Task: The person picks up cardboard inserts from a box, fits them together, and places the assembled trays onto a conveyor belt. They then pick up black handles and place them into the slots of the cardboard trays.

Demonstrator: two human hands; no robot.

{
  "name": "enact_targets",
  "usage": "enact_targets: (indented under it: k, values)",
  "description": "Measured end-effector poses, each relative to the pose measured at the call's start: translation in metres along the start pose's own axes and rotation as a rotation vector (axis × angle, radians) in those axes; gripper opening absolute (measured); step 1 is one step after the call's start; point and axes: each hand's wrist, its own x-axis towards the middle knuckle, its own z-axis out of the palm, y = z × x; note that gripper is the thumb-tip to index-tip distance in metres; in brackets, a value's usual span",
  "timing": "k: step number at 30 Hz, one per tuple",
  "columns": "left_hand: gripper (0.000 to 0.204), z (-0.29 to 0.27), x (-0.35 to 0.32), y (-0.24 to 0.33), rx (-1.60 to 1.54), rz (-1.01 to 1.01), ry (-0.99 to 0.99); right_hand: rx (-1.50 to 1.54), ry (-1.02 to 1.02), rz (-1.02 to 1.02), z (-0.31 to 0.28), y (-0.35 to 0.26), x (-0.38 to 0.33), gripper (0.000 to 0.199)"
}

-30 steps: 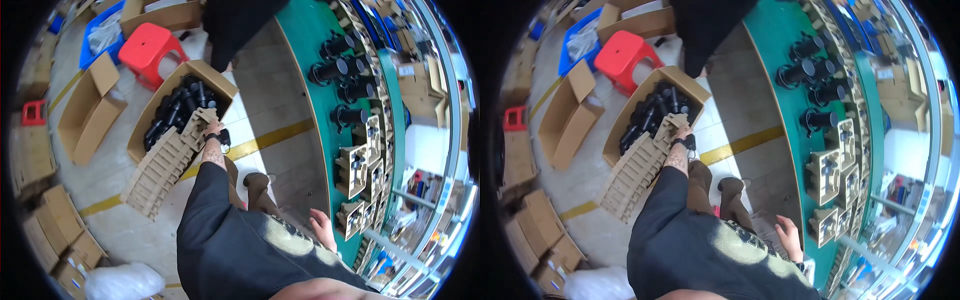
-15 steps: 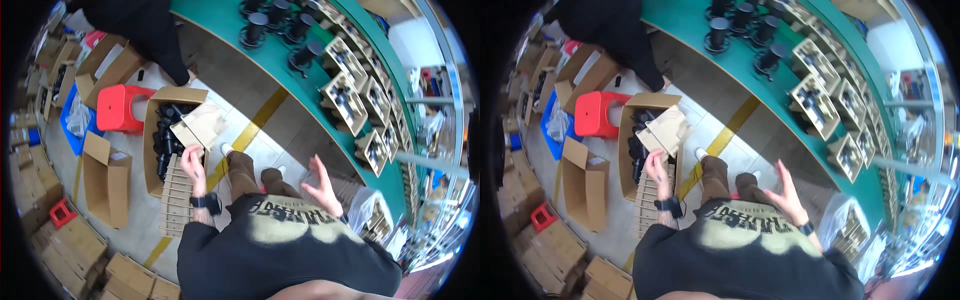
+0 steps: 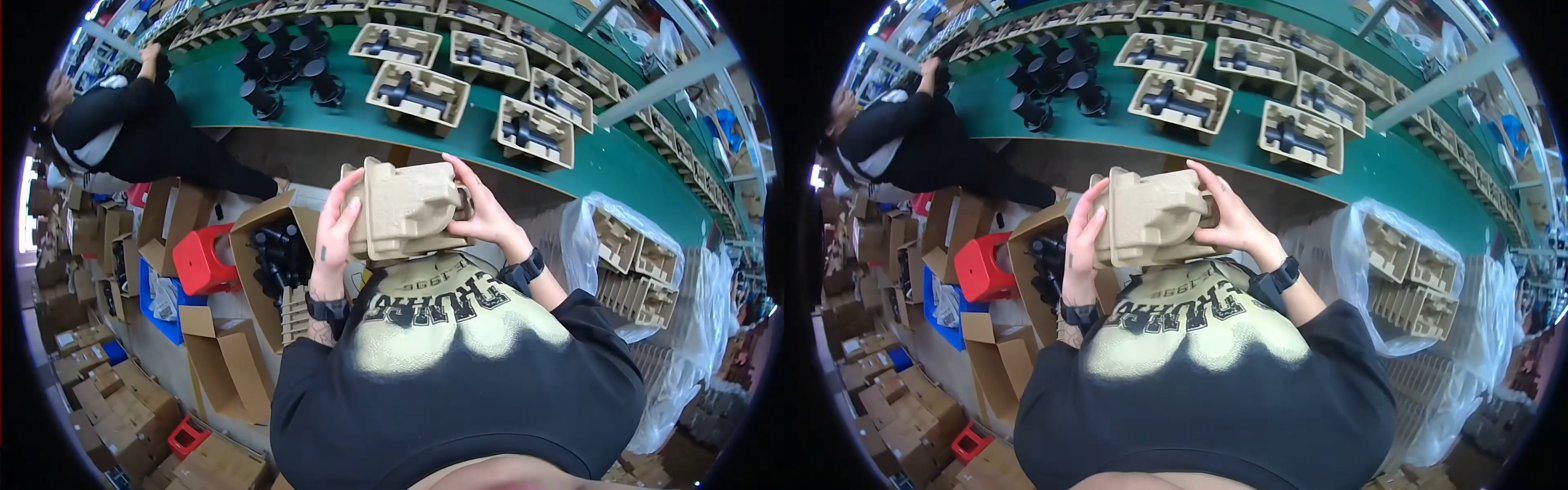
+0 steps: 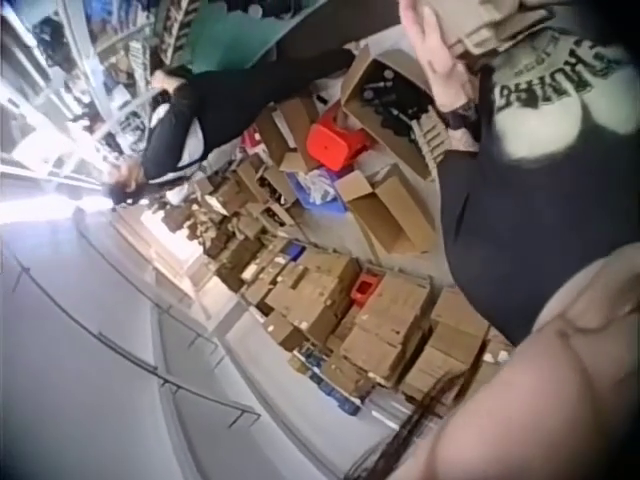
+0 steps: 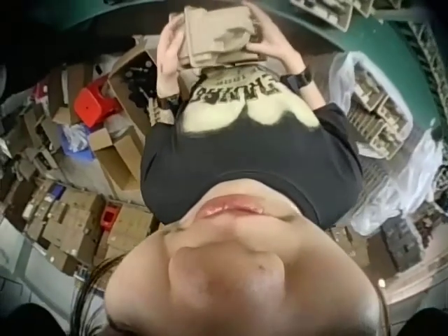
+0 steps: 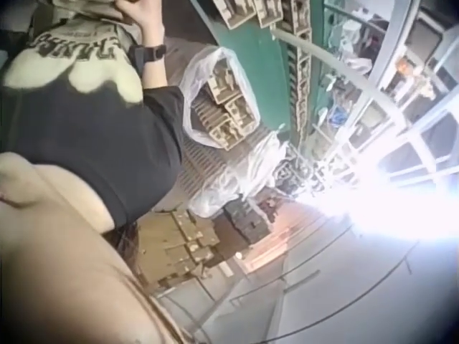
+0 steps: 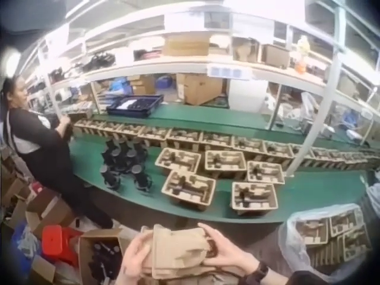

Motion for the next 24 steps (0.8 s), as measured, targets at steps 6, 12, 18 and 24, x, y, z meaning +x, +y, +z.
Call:
enact_targets:
  k: [6, 12, 18, 24]
  values:
    - [0.041, 0.088, 0.0, 0.0, 0.22, 0.13, -0.171, -0.238, 0.163, -0.395, -0.067, -0.01, -0.058, 0.085]
    - [0.038, 0.156, -0.005, -0.003, 0.367, 0.221, -0.273, -0.763, 0.201, -0.359, -0.115, -0.029, -0.101, 0.05]
    - [0.037, 0.171, 0.0, -0.026, 0.366, 0.212, -0.317, -0.878, 0.176, -0.46, -0.132, 0.002, -0.119, 0.039]
    - [0.036, 0.176, 0.02, -0.051, 0.432, 0.088, -0.371, -0.9, 0.115, -0.341, -0.129, 0.012, -0.137, 0.037]
